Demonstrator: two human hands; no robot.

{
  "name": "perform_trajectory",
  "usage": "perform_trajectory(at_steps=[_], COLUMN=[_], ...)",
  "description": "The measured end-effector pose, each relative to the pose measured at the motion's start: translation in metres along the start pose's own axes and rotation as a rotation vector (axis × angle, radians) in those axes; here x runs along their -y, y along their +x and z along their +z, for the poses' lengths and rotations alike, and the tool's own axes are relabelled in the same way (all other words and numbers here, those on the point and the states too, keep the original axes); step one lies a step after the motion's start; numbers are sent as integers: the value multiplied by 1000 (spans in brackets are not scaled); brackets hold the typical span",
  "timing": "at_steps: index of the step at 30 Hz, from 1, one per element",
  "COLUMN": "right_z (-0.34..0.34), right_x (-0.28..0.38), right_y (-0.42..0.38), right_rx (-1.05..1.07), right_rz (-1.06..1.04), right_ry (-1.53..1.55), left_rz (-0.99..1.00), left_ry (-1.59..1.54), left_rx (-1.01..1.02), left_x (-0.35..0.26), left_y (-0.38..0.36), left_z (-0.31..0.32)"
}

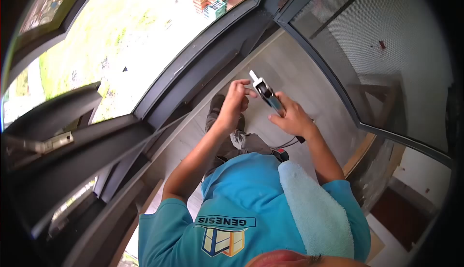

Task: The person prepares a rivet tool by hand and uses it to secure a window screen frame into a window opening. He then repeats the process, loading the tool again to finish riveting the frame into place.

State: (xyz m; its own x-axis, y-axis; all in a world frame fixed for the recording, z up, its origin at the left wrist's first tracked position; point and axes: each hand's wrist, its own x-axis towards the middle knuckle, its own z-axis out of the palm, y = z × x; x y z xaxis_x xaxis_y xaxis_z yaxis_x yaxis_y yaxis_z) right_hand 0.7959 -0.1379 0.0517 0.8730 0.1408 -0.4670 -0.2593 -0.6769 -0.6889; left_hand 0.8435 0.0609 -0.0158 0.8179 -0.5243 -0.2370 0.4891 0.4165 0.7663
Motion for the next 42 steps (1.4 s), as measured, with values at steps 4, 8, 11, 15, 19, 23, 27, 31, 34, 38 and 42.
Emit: perform_trajectory(at_steps=[4, 8, 11, 15, 19, 23, 27, 31, 34, 38, 42], right_z=[-15, -38, -43, -47, -50, -46, -47, -35, -29, -25, -24], right_x=[22, 47, 43, 38, 23, 11, 4, 5, -2, -28, -33], right_y=[34, 59, 79, 90, 100, 106, 104, 74, 67, 62, 66], right_rx=[-314, -447, -546, -586, -660, -662, -596, -538, -537, -525, -523], right_rz=[-42, -103, -135, -87, -174, -185, -194, -59, 38, 27, -3], right_ry=[-270, -409, -442, -422, -397, -167, -94, -312, -266, -138, -79], left_rz=[301, 217, 237, 218, 165, 156, 207, 105, 134, 76, 53], left_ry=[233, -7, 73, 112, 85, -69, -33, -56, -220, -344, -341], left_rx=[-54, -191, -201, -160, -104, -87, -114, -120, -143, 48, 34], left_x=[-3, -31, -32, -33, -25, -21, -18, -26, -25, -4, 1], left_y=[53, 110, 143, 161, 177, 186, 190, 189, 190, 176, 178], left_z=[42, 50, 44, 43, 41, 48, 54, 47, 50, 52, 52])
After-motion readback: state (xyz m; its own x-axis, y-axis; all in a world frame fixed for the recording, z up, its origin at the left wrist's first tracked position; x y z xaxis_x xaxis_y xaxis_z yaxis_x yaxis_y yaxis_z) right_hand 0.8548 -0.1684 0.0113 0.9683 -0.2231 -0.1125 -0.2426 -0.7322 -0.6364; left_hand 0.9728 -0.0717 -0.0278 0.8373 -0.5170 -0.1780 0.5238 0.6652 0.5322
